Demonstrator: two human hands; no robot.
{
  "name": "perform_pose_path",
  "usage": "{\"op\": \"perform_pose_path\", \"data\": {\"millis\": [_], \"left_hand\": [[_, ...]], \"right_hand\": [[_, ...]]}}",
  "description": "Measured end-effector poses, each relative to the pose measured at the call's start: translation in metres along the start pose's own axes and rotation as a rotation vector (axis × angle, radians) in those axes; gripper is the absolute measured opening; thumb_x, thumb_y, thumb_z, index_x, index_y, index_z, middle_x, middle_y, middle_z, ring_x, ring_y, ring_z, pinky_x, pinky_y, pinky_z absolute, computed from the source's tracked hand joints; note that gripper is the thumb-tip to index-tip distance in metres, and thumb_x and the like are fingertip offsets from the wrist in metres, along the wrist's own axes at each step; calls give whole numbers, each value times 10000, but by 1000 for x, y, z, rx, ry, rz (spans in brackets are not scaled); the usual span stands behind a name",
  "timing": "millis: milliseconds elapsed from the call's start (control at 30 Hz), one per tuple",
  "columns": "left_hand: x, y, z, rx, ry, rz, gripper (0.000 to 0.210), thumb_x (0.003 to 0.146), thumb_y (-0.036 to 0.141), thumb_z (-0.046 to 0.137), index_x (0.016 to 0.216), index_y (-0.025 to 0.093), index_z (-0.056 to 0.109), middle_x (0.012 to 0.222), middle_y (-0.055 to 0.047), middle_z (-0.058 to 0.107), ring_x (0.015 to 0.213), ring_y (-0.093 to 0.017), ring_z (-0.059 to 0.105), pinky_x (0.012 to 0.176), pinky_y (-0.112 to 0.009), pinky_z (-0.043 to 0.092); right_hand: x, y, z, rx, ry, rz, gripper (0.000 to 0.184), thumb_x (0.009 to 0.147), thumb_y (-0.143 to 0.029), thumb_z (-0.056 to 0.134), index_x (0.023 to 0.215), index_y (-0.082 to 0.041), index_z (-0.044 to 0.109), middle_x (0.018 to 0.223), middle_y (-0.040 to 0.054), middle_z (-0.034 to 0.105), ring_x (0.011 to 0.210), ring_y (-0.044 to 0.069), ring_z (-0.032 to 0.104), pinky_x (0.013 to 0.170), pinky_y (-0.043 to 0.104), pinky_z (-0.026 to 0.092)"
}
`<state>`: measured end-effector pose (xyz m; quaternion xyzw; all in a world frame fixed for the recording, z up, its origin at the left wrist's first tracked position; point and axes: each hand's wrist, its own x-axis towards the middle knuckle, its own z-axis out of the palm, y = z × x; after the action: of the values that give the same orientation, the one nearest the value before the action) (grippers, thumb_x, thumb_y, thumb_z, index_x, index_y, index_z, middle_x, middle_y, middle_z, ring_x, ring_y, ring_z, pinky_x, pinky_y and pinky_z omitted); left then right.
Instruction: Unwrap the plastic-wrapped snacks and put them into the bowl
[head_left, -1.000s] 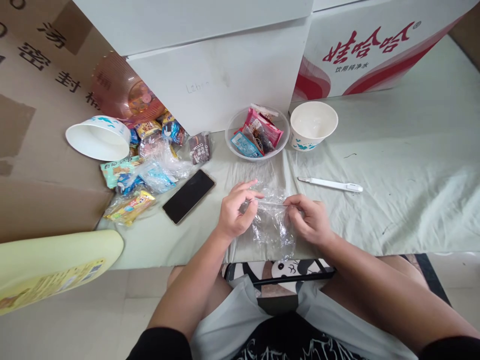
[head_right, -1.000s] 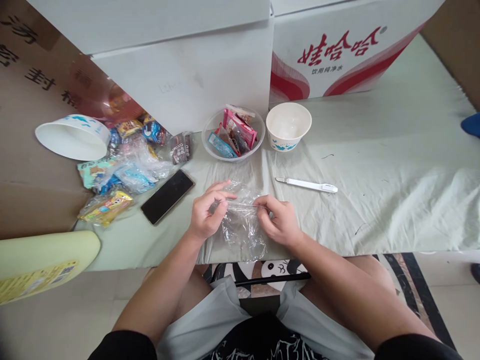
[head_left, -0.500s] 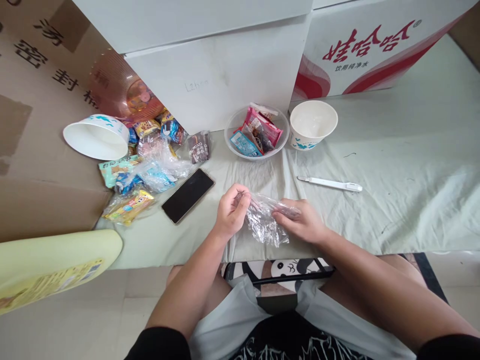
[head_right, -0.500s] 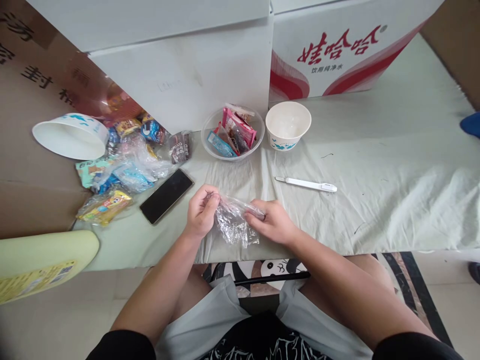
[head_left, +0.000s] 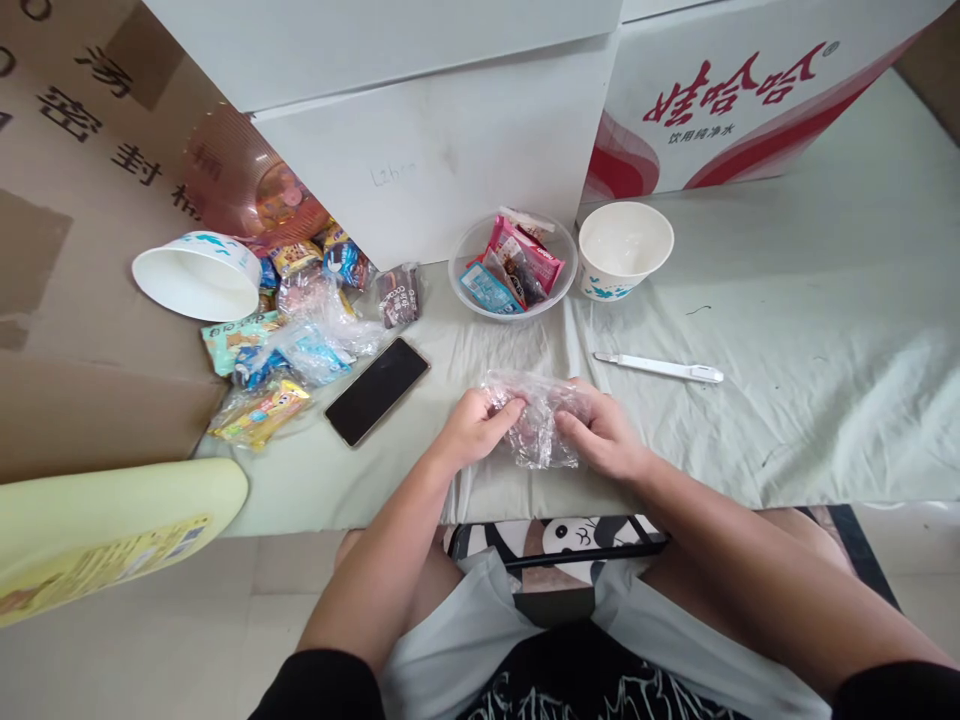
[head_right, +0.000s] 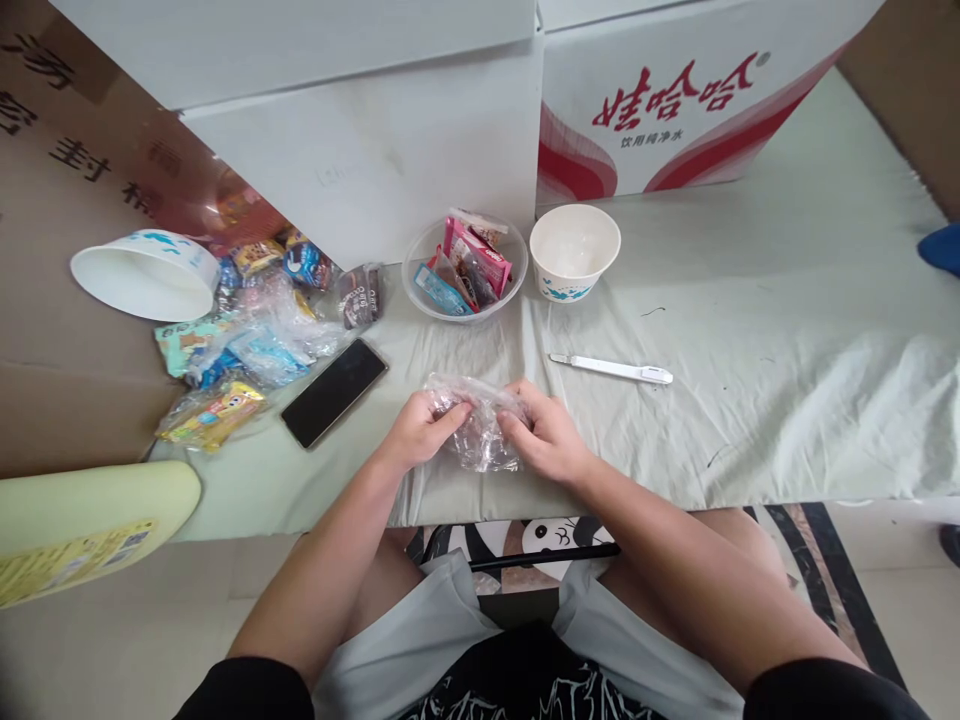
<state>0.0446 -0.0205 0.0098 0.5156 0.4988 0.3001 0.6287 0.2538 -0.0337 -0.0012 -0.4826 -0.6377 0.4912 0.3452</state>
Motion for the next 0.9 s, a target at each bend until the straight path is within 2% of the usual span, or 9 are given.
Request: {"op": "perform_pose_path", "data": {"millis": [133,267,400,500,567,667,767,833,900], "left_hand": [[2,-2,-2,-41,13,-29,475,855,629,688,827,155,715,530,-4,633,417,-112,538,384,-210,392],[4,-7,-5,-91,14,-15,567,836,700,674,904,139,716,480,19,596,339,-89,465,324,-202,319],[4,-6,-7,-200,-17,-61,608,776,699,734,1015,141,699,498,1,650,368,-144,566,331,-213,337],[4,-4,-9,-308,-23,-42,589,720,609,825,1083,166,690,545,7,679,408,-157,608,369,-220,394],[6,-3,-11,-374,-15,-19,479,678,530,864,957,170,713,581,4,683,458,-153,627,422,-233,453],[8,0,-13,-401,-27,17,406,689,553,778,685,153,705,620,-47,686,537,-164,633,499,-273,492],[10,0,-14,-227,-14,80,516,776,627,615,561,160,665,628,-87,678,603,-184,622,561,-303,484],[11,-1,-13,-12,49,155,409,769,524,679,564,173,626,645,-53,660,628,-160,590,596,-282,462],[12,-4,-12,175,143,220,243,745,367,738,647,180,617,687,-9,639,627,-124,542,602,-252,435]], "right_hand": [[3,4,0,-118,-94,-62,298,921,-467,544,1055,-218,641,799,35,681,710,206,646,665,325,502],[3,3,2,-177,-120,-76,288,932,-442,514,1051,-218,651,745,25,661,657,193,625,639,316,488],[3,2,3,-35,-112,-65,170,911,-345,555,1017,-237,632,823,26,698,676,172,631,670,305,500],[3,3,1,194,-46,-26,146,867,-366,626,930,-249,566,718,-16,620,566,138,532,551,267,431],[4,5,-3,319,-12,13,179,865,-413,621,885,-249,552,691,-24,579,532,130,476,512,261,386],[5,9,-10,366,19,41,242,888,-448,542,824,-230,625,751,27,633,635,171,549,578,299,422],[6,9,-14,313,51,24,382,917,-505,451,745,-219,637,712,43,622,639,183,534,589,320,407],[8,7,-12,197,50,45,347,896,-512,524,720,-220,590,656,12,561,584,154,475,570,307,378],[10,4,-8,99,74,96,233,808,-434,669,801,-224,570,671,-25,532,562,128,444,562,289,369]]}}
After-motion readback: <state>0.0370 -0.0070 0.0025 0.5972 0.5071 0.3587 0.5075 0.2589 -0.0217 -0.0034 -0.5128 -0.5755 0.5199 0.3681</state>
